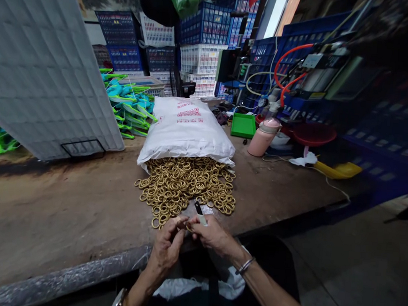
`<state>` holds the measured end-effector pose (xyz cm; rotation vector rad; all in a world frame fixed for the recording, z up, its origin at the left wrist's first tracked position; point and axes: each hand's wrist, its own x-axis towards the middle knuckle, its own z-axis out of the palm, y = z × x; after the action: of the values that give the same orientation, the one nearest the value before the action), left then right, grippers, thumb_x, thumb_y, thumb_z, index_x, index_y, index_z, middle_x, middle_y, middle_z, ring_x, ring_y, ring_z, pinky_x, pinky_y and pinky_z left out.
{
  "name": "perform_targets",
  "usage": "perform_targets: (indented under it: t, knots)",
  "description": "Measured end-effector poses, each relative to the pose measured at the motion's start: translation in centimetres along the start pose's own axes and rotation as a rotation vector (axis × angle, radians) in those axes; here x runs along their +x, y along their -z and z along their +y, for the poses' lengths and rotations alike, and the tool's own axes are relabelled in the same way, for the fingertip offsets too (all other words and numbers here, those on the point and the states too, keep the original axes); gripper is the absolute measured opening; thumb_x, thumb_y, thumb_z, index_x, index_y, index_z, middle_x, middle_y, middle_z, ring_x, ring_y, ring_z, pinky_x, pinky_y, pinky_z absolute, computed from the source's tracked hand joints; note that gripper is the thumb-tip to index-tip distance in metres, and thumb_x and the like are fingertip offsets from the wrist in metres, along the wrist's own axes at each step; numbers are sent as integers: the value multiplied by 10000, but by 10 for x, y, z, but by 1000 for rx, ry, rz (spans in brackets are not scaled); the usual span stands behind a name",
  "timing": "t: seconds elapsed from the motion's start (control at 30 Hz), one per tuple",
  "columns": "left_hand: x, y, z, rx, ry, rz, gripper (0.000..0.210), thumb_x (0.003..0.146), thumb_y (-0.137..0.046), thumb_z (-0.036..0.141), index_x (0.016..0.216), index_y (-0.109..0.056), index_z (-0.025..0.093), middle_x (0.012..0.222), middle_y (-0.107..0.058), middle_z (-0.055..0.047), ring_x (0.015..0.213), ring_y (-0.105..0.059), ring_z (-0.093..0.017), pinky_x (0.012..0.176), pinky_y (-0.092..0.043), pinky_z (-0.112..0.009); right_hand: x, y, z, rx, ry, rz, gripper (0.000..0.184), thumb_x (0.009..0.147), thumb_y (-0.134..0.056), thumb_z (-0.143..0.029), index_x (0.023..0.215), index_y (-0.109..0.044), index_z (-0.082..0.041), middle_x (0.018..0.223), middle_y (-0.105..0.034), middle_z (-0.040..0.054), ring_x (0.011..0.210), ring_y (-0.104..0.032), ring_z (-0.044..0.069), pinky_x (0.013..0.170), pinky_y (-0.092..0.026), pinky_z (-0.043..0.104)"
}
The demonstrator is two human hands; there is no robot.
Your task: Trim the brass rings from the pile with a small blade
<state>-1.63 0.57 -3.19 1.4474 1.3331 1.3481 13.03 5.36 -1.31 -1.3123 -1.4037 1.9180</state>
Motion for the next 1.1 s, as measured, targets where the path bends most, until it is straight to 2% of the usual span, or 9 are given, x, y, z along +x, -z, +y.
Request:
perform_targets:
  t: [0.17,0.27,0.4,0.57,0.63,0.73,0.87,0.97,1.1]
  knots:
    - [1,4,6,105,-142,-93,214,779,-486,144,883,-665,200,805,-667,-44,777,-609,-173,720,-454,-285,-7,-1,-5,112,-59,-78,128,671,-516,-288,717,-469,-179,508,-445,-98,321,-212,0,329,-121,158]
    - [1,6,8,137,-136,-106,187,782,-494,164,861,-661,193,772,-668,-36,733,-606,-166,686,-455,-274,-9,-2,-6,126,-68,-95,133,676,-512,-293,736,-478,-179,510,-442,-97,317,-198,1,326,-125,157]
    - [0,6,9,156,-50,-103,177,795,-487,196,829,-661,191,728,-658,-19,689,-588,-154,660,-443,-257,-8,-2,-5,76,-24,-56,218,745,-463,-389,795,-497,-180,525,-447,-87,319,-206,14,326,-135,172]
    - [1,2,14,129,1,-78,166,784,-491,225,756,-649,184,675,-617,-7,655,-548,-146,639,-422,-244,-4,-6,0,-235,239,104,295,761,-485,-407,608,-495,-156,520,-445,-50,467,-359,51,433,-266,178]
    - [1,1,14,70,53,-84,164,787,-493,249,728,-629,177,652,-595,-2,629,-526,-135,619,-412,-236,-1,-8,2,-277,309,133,285,766,-484,-384,601,-498,-153,542,-462,-42,519,-384,65,478,-292,184]
    - [2,-1,13,-102,206,-136,229,792,-496,340,676,-580,161,609,-541,9,550,-467,-103,532,-374,-208,1,-9,4,-270,300,131,277,776,-460,-371,605,-488,-154,550,-461,-41,523,-383,72,488,-295,194]
    - [1,-3,14,-330,434,-228,325,782,-503,425,606,-504,151,531,-433,45,416,-296,-46,396,-216,-176,2,-9,5,-252,294,111,269,783,-451,-362,608,-478,-160,559,-470,-34,535,-400,82,498,-294,199]
    - [0,-3,17,-405,474,-197,312,781,-509,432,648,-508,150,564,-464,41,411,-274,-36,398,-188,-177,2,-7,5,-290,309,140,270,827,-373,-315,637,-495,-166,588,-510,-18,555,-436,93,534,-312,208]
    - [-2,-4,19,-398,482,-148,303,757,-534,453,690,-509,158,575,-491,38,405,-292,-37,403,-201,-182,-1,-4,8,-591,365,241,180,793,-388,-214,633,-462,-181,573,-474,-25,545,-402,98,530,-274,219]
